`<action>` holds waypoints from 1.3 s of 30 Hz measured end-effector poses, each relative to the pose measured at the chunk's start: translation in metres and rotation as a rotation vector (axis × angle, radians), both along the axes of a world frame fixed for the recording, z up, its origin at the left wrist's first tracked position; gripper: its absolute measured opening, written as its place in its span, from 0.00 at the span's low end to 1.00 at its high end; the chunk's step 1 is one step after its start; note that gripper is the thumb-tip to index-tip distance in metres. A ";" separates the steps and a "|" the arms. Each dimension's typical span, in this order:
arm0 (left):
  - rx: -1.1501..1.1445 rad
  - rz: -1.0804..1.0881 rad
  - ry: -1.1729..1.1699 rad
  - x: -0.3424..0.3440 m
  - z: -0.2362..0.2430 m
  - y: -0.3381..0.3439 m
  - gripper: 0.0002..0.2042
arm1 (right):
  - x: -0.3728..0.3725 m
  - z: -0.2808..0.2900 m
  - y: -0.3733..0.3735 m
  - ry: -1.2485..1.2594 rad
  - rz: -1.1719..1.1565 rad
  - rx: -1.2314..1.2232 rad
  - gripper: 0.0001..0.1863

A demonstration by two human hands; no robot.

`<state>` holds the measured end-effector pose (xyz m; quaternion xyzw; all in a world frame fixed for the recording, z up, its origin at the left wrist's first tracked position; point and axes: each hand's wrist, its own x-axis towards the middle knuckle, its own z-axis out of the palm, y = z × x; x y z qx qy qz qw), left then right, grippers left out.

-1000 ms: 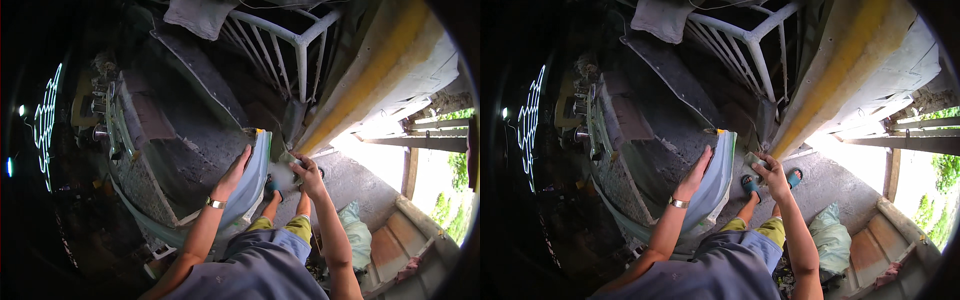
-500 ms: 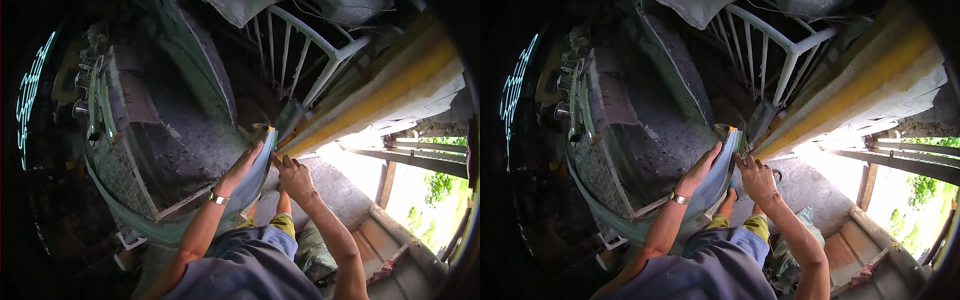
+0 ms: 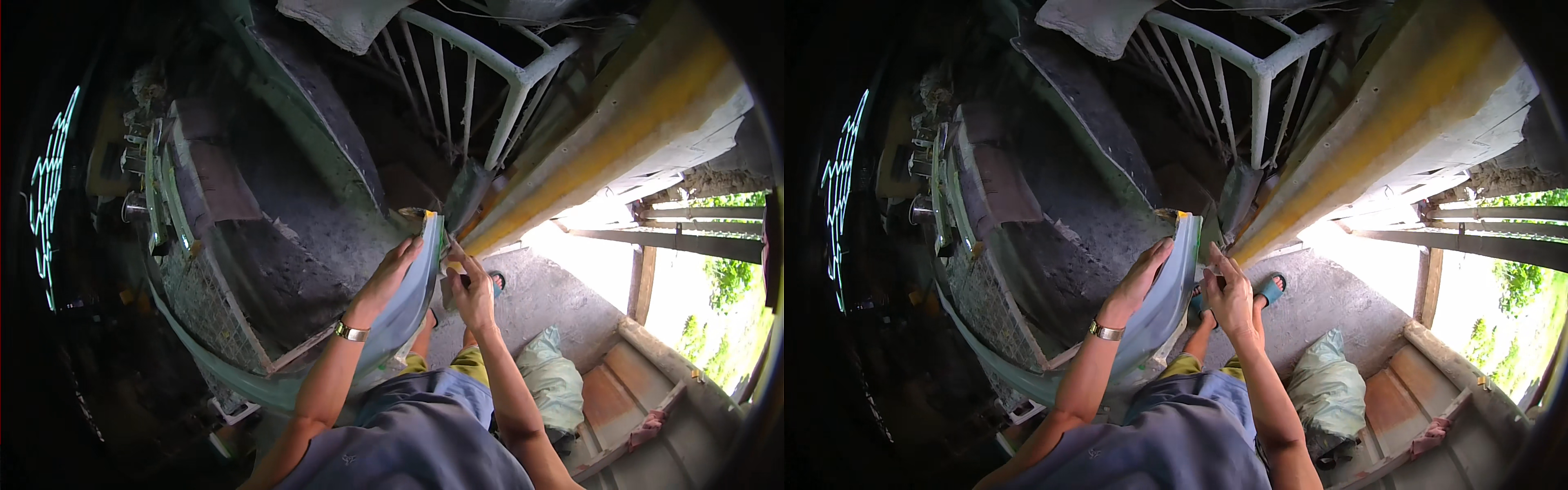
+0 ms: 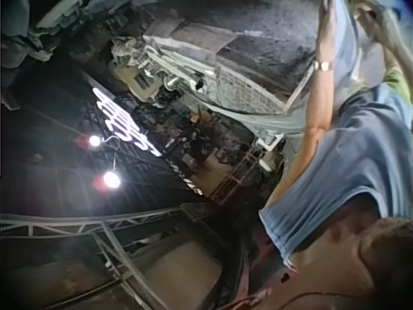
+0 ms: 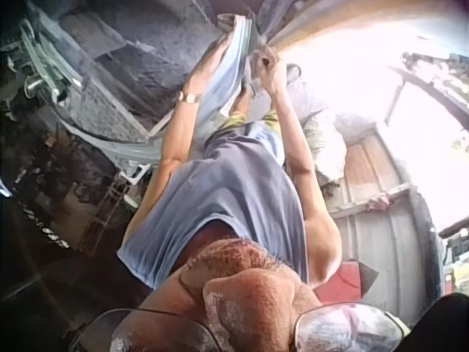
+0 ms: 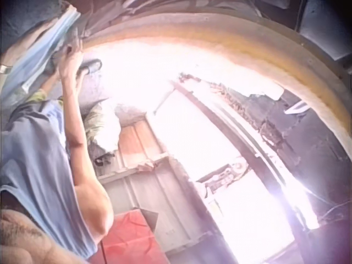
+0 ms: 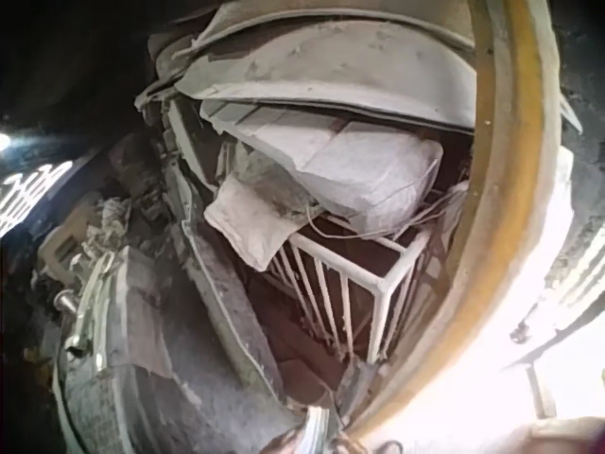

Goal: Applying filler putty and sanding a car bumper to repair surface damage.

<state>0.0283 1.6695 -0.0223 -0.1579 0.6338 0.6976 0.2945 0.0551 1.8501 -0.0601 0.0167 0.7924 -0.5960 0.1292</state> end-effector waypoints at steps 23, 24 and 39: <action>-0.041 0.048 0.083 0.003 0.004 0.007 0.22 | -0.002 -0.023 -0.020 0.036 -0.194 -0.173 0.17; -0.040 0.047 0.085 0.003 0.004 0.007 0.22 | -0.002 -0.032 -0.018 -0.051 -0.260 -0.268 0.14; 0.002 0.123 -0.004 0.005 0.003 0.005 0.24 | -0.021 -0.035 -0.041 -0.285 -0.434 -0.425 0.12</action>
